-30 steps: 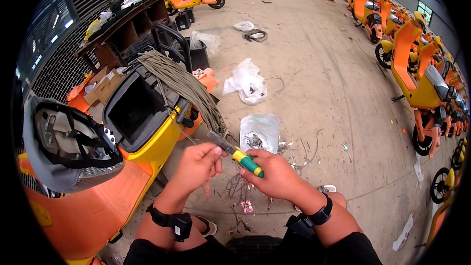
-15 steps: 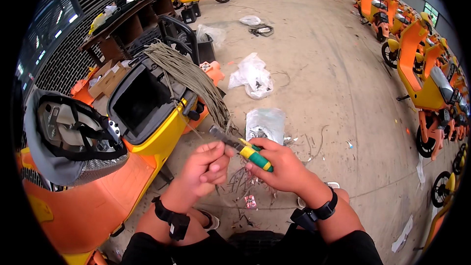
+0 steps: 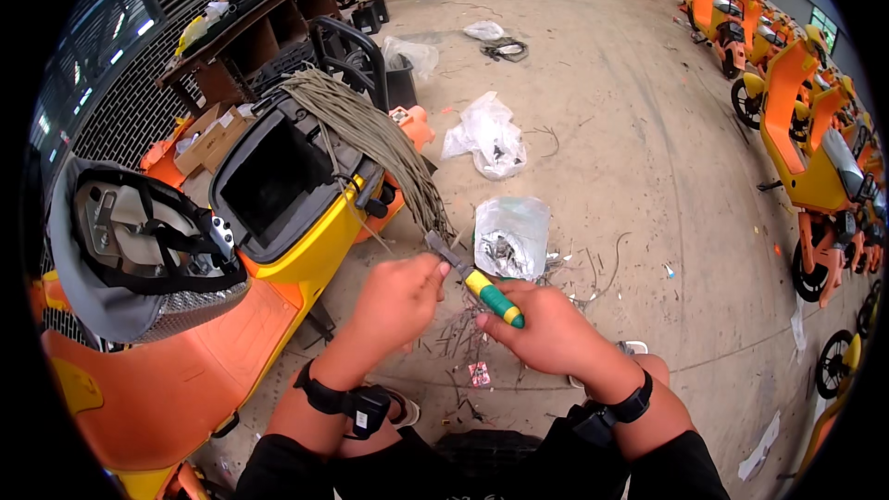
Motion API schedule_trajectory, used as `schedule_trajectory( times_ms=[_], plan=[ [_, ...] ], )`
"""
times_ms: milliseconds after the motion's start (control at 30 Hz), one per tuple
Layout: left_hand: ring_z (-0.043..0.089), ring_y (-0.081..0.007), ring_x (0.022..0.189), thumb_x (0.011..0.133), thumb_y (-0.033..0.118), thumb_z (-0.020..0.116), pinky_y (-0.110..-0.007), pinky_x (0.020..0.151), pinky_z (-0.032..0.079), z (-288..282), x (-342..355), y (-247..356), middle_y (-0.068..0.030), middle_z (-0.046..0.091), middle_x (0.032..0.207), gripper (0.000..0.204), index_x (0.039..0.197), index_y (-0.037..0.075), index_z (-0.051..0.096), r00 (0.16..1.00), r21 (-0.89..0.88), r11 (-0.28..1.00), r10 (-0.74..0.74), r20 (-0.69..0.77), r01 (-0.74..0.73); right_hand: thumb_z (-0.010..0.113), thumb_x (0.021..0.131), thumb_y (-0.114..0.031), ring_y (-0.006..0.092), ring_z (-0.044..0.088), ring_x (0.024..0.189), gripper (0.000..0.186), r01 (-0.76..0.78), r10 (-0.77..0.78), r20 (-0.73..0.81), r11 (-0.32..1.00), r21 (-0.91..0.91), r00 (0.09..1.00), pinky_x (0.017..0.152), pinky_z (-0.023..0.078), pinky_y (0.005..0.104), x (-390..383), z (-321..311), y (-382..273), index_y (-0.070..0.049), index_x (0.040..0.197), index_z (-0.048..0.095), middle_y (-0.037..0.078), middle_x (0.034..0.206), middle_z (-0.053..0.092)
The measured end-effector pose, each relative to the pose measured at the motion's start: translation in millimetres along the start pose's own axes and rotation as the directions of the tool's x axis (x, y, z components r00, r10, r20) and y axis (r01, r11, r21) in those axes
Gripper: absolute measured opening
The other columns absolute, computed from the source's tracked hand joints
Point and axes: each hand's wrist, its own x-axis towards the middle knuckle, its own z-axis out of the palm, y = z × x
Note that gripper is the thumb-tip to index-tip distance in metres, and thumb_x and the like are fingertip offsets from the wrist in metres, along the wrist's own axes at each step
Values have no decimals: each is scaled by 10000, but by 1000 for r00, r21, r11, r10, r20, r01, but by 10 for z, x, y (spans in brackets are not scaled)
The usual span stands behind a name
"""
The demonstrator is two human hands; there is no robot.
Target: The person uses wire cutters to cut and trim individual electrical wires from a large grey cable bundle while sitting on the floor next to a yellow scooter in a factory service bay.
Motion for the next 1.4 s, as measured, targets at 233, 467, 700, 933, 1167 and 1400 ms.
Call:
schedule_trajectory(
  times_ms=[233, 467, 700, 933, 1167, 1400],
  plan=[
    [510, -104, 399, 1049, 165, 554, -227, 380, 336, -300, 155, 54, -100, 657, 685, 266, 1002, -67, 674, 789, -778, 154, -216, 575, 610, 774, 899, -197, 364, 682, 1048, 276, 348, -345, -166, 937, -13, 924, 899, 547, 393, 83, 73, 254, 27, 1045, 706, 184, 1294, 639],
    [507, -89, 429, 1075, 234, 529, -204, 414, 365, -165, 8, 45, -73, 652, 725, 312, 1035, -43, 668, 835, -808, -254, -1, 550, 532, 771, 896, -174, 372, 687, 1035, 241, 484, -484, -187, 874, -47, 855, 885, 555, 385, 170, 42, 253, 18, 1027, 707, 183, 1284, 645],
    [624, -227, 537, 1021, 210, 612, -334, 492, 479, 14, 85, -25, -93, 674, 750, 228, 957, -6, 643, 962, -471, 846, -274, 19, 250, 746, 912, -231, 386, 696, 882, 309, 200, -212, -160, 976, -89, 964, 811, 557, 398, 148, 112, 176, 43, 1046, 698, 196, 1121, 699],
    [606, -253, 539, 993, 163, 635, -368, 510, 489, 18, 27, -91, -112, 649, 712, 184, 915, -4, 633, 986, -60, 994, -96, -135, 88, 744, 917, -229, 366, 693, 927, 328, 71, -69, -40, 997, 43, 997, 846, 545, 382, 175, 118, 45, 59, 1064, 685, 196, 1122, 703],
    [469, -102, 391, 1054, 175, 552, -227, 427, 377, -317, 121, 59, -16, 609, 658, 244, 947, -13, 665, 807, -804, 201, -356, 472, 559, 766, 901, -198, 371, 686, 1007, 278, 315, -309, -130, 949, 27, 942, 895, 540, 385, 212, 133, 201, 39, 1030, 699, 178, 1280, 652],
    [443, -77, 409, 1066, 205, 520, -225, 420, 345, -275, 0, -53, -13, 582, 653, 266, 1010, -14, 660, 791, -777, -275, -84, 606, 566, 773, 894, -199, 358, 693, 1000, 251, 418, -415, -152, 908, -17, 897, 868, 554, 388, 227, 87, 210, 25, 989, 711, 173, 1277, 650]
  ],
)
